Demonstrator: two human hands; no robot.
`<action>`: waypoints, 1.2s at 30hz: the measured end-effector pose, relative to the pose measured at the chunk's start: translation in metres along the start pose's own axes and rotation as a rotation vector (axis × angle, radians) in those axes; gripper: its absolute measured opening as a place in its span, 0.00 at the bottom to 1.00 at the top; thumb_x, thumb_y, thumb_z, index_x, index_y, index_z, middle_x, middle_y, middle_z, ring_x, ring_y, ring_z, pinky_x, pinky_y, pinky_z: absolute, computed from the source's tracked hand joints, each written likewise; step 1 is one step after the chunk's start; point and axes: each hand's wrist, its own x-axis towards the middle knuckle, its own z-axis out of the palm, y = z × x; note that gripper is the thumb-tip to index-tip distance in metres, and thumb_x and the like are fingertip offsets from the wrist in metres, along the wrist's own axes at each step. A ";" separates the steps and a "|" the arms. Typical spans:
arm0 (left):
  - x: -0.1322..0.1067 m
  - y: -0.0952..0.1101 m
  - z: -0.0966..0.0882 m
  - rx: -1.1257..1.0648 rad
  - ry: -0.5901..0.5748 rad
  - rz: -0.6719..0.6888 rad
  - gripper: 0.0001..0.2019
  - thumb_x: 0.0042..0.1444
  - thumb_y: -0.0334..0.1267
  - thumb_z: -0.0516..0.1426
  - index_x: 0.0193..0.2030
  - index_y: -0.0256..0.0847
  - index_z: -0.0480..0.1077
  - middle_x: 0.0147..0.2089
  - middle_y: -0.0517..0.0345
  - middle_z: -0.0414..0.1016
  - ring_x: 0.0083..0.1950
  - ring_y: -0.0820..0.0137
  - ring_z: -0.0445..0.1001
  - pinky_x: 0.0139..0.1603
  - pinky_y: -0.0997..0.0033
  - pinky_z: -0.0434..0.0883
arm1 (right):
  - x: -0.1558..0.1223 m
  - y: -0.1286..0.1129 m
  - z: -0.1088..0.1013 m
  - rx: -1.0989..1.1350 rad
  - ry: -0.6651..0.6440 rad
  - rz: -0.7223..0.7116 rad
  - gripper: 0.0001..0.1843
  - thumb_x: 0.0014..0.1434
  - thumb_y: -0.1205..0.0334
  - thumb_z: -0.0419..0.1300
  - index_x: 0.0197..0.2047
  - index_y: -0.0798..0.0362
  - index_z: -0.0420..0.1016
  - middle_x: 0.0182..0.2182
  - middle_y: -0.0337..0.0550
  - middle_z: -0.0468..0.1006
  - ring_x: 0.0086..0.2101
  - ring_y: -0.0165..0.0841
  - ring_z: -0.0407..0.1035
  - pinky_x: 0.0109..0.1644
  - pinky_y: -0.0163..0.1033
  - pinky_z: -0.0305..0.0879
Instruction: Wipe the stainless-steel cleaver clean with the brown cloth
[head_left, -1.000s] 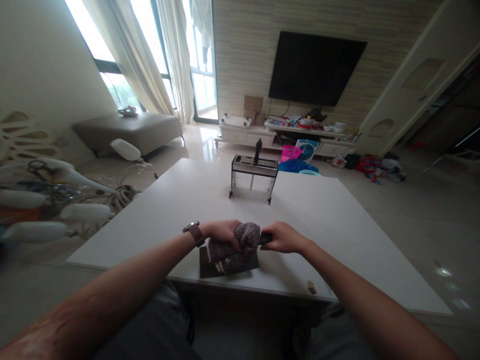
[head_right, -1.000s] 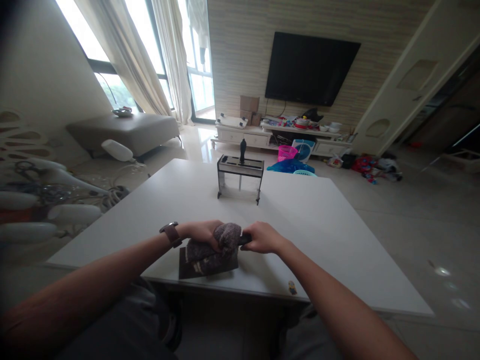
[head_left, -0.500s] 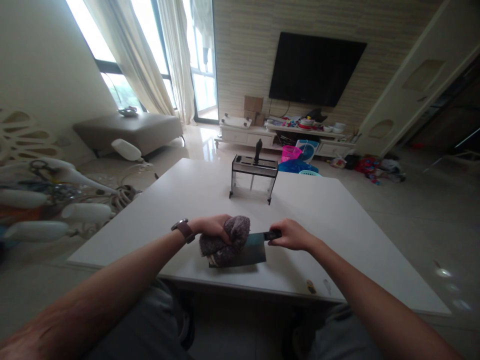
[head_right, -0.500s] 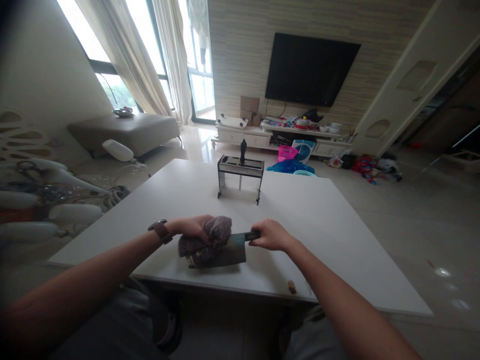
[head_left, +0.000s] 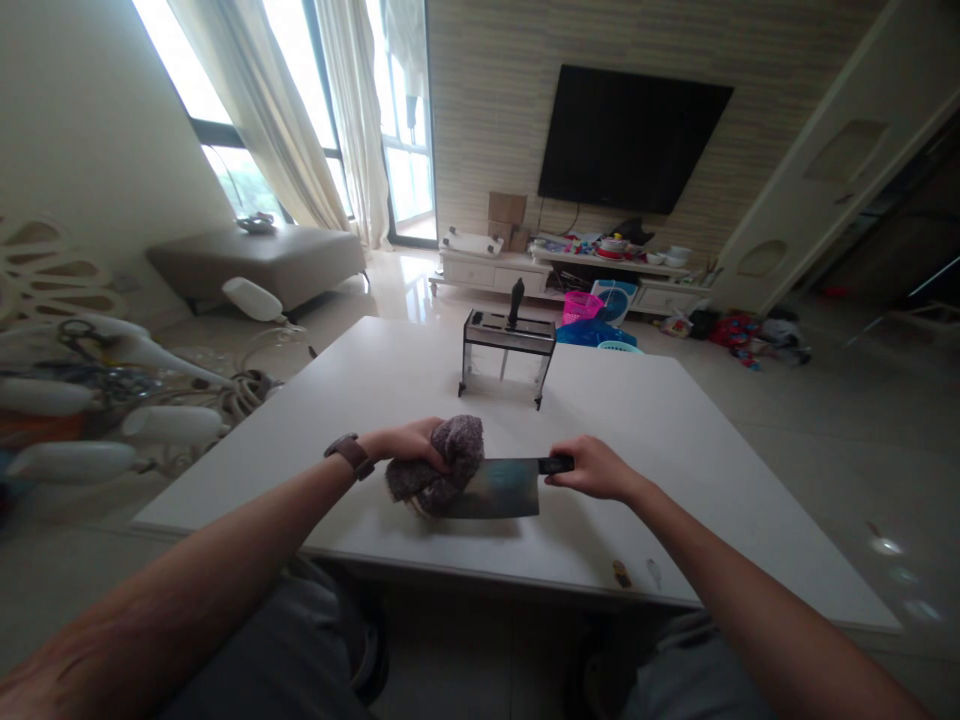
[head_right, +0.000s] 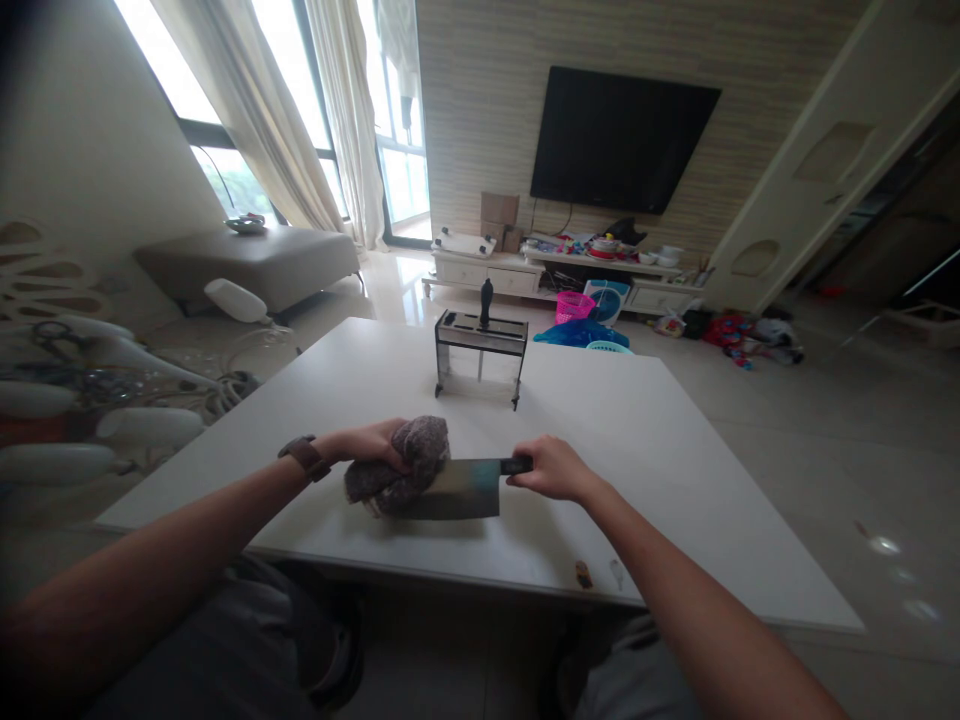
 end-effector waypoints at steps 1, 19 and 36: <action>-0.001 0.000 -0.001 -0.019 0.014 0.008 0.23 0.39 0.32 0.69 0.46 0.41 0.79 0.45 0.53 0.83 0.48 0.54 0.81 0.50 0.58 0.77 | 0.000 0.001 0.000 0.001 0.008 0.005 0.11 0.52 0.52 0.67 0.30 0.52 0.78 0.23 0.39 0.76 0.25 0.30 0.65 0.29 0.34 0.50; 0.009 0.001 -0.015 -0.282 0.620 0.033 0.27 0.33 0.39 0.72 0.44 0.35 0.78 0.43 0.48 0.83 0.46 0.52 0.81 0.52 0.53 0.76 | 0.009 0.003 0.003 0.026 0.291 0.230 0.14 0.52 0.47 0.65 0.29 0.50 0.79 0.24 0.40 0.77 0.27 0.33 0.68 0.31 0.36 0.53; 0.012 -0.001 -0.017 -0.466 0.679 0.082 0.28 0.34 0.36 0.73 0.46 0.33 0.77 0.43 0.43 0.83 0.41 0.53 0.82 0.47 0.55 0.79 | 0.012 0.011 0.002 0.313 0.496 0.259 0.20 0.52 0.44 0.64 0.26 0.54 0.75 0.20 0.38 0.69 0.23 0.31 0.61 0.27 0.36 0.52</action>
